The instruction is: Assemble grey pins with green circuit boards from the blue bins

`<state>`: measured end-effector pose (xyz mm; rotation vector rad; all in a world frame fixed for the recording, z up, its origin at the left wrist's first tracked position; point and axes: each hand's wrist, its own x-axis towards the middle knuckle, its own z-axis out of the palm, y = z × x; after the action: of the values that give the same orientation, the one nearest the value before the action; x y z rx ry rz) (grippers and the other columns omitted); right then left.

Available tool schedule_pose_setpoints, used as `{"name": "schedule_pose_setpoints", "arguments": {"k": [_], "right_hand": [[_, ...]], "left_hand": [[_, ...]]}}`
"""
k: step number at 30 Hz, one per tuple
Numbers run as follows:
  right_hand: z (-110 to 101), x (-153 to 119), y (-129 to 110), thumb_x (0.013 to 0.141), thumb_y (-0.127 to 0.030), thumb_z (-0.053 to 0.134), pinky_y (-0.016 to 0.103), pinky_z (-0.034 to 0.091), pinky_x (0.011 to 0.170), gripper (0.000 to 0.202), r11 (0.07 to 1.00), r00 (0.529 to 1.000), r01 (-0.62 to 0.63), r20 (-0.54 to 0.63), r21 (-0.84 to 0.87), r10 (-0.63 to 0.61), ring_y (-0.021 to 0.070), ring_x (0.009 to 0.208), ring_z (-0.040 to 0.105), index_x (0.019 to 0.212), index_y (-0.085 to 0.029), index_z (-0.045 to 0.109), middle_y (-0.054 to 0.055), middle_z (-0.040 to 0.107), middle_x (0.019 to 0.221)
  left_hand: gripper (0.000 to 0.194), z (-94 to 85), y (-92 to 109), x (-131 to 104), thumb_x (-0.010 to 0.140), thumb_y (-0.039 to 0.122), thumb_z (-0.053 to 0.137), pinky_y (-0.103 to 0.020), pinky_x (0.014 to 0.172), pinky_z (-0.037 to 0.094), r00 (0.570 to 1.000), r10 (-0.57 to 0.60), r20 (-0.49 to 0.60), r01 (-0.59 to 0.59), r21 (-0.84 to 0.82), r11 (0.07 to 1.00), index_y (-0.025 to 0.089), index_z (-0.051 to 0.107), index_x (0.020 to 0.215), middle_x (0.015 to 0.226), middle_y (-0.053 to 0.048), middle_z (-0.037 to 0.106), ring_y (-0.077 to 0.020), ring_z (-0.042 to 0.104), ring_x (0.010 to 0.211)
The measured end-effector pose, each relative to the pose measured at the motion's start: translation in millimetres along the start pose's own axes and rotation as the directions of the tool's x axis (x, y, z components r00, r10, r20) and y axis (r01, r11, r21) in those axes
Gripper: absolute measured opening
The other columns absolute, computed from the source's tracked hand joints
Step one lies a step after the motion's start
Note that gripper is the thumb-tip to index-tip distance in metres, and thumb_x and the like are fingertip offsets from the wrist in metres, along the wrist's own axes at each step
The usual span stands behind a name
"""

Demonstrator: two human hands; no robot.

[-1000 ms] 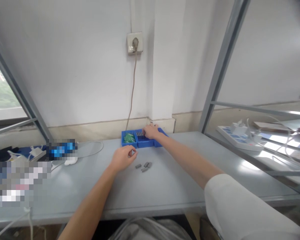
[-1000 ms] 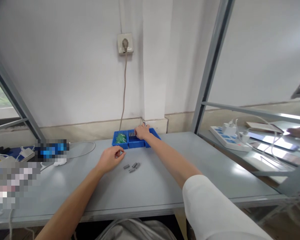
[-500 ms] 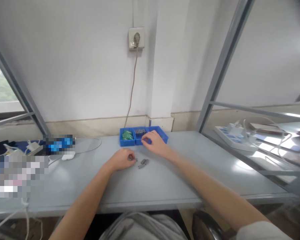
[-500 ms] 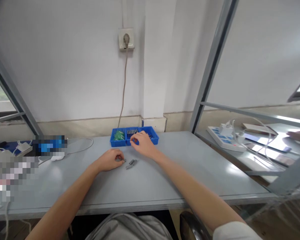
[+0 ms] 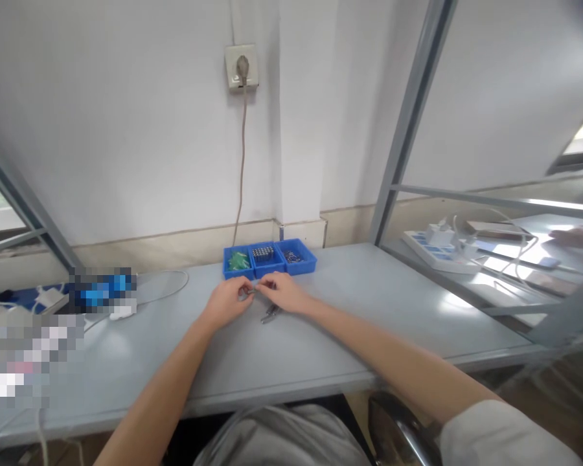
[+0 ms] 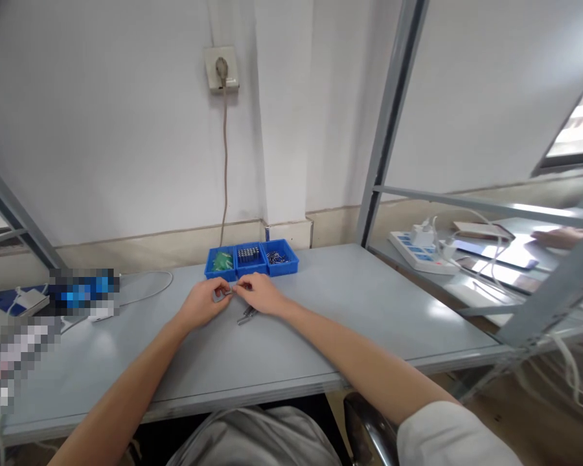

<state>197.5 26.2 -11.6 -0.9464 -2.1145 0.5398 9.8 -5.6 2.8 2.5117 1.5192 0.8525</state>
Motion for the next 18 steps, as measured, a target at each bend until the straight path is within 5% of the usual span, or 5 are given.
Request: {"name": "schedule_pose_setpoints", "arguments": {"k": [13, 18], "right_hand": [[4.9, 1.9, -1.0, 0.077, -0.039, 0.067, 0.036, 0.050, 0.068, 0.019, 0.939, 0.996, -0.053, -0.045, 0.341, 0.073, 0.0177, 0.071, 0.059, 0.078, -0.020, 0.065, 0.001, 0.067, 0.078], [3.5, -2.4, -11.1, 0.076, -0.034, 0.069, 0.036, 0.047, 0.077, 0.014, 0.976, 0.988, 0.035, -0.155, 0.213, -0.001, 0.0186, 0.080, 0.061, 0.081, -0.021, 0.066, 0.001, 0.069, 0.083]], "left_hand": [[0.013, 2.8, -2.1, -0.3, 0.081, 0.031, 0.064, -0.024, 0.063, 0.039, 0.990, 0.056, -0.127, -0.056, 0.002, 0.998, 0.020, 0.059, 0.077, 0.072, 0.002, 0.060, -0.0130, 0.054, 0.068], [0.011, 5.5, -2.9, -0.6, 0.078, 0.025, 0.065, -0.023, 0.064, 0.040, 0.983, 0.058, -0.177, -0.061, -0.014, 0.998, 0.020, 0.056, 0.080, 0.075, 0.002, 0.060, -0.0127, 0.055, 0.070]]}}
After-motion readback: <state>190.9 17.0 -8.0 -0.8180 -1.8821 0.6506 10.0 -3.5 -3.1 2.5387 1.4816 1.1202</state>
